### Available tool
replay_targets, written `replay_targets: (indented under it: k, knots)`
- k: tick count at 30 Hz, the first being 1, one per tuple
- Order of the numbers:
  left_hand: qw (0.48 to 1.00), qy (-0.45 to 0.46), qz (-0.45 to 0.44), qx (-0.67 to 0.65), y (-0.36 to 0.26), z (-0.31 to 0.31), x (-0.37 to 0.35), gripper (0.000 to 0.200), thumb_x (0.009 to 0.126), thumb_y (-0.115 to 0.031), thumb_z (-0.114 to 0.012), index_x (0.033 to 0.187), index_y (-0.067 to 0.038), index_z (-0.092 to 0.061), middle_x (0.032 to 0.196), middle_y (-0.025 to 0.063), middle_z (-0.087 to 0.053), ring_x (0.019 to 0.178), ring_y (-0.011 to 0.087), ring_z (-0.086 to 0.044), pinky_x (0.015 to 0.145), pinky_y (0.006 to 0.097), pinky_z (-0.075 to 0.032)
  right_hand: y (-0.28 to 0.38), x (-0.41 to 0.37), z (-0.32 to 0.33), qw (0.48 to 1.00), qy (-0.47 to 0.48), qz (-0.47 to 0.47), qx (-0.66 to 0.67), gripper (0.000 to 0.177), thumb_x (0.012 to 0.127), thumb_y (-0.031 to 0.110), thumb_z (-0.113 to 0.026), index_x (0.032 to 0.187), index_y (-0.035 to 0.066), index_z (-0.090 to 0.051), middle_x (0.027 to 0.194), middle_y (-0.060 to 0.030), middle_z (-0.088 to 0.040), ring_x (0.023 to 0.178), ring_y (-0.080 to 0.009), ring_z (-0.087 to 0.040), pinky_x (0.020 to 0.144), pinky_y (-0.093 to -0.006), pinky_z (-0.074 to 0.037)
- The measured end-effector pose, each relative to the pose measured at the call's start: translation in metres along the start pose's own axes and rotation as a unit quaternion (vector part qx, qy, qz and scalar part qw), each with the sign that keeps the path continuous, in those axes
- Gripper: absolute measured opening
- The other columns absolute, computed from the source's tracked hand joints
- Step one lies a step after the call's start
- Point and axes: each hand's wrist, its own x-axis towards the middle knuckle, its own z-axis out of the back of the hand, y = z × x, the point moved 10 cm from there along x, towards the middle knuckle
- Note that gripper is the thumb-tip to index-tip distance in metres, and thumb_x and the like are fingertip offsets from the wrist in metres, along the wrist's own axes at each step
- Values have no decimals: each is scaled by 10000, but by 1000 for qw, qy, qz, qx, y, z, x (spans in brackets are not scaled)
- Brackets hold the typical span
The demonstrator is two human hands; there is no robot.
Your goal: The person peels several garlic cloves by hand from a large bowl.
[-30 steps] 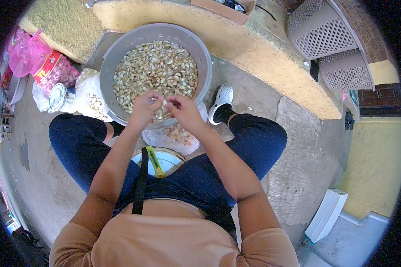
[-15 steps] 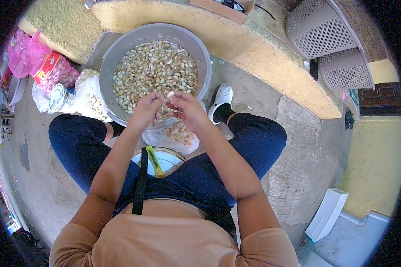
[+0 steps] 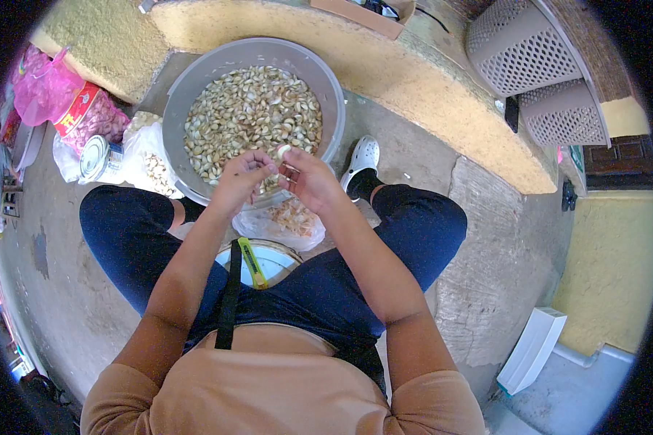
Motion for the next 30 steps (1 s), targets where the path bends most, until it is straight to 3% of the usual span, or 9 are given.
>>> replay_targets:
  k: [6, 10, 16, 22, 30]
  knots:
    - [1000, -7, 7, -2, -1, -3, -3, 210, 743, -128, -627, 895, -29, -521, 658, 16, -544, 386, 40, -396, 327, 191, -281, 3, 2, 6, 1000, -8, 4, 30, 159, 789, 195, -574, 931, 123, -560, 850, 23, -544, 784, -108, -492, 669, -264, -417]
    - [999, -4, -1, -35, -1, -2, -1, 261, 738, -152, -640, 950, -31, -546, 696, 13, -564, 408, 33, -402, 333, 189, -292, -1, 3, 9, 1000, -9, -18, -18, 150, 780, 183, -579, 918, 126, -568, 834, 21, -547, 782, -105, -492, 672, -260, -413]
    - [999, -14, 37, 19, 4, -4, -2, 231, 750, -163, -618, 935, -28, -586, 734, 8, -586, 470, 24, -439, 339, 156, -315, -7, 2, 8, 999, -13, -40, -18, 137, 769, 185, -588, 890, 123, -569, 826, 19, -551, 763, -101, -499, 660, -262, -418]
    - [996, -12, 13, 90, 7, -3, 1, 162, 760, -158, -600, 861, -31, -593, 733, 16, -612, 500, 38, -465, 355, 164, -335, -18, 1, 7, 997, -14, -71, 18, 132, 773, 193, -577, 881, 118, -571, 794, 13, -558, 741, -100, -520, 648, -274, -428]
    - [996, -7, -34, 79, 2, -5, 2, 141, 756, -155, -606, 839, -43, -597, 704, 13, -610, 515, 44, -477, 372, 175, -334, -25, 6, 13, 995, -25, -94, 37, 154, 774, 221, -555, 855, 91, -569, 760, -11, -561, 718, -129, -524, 617, -282, -432]
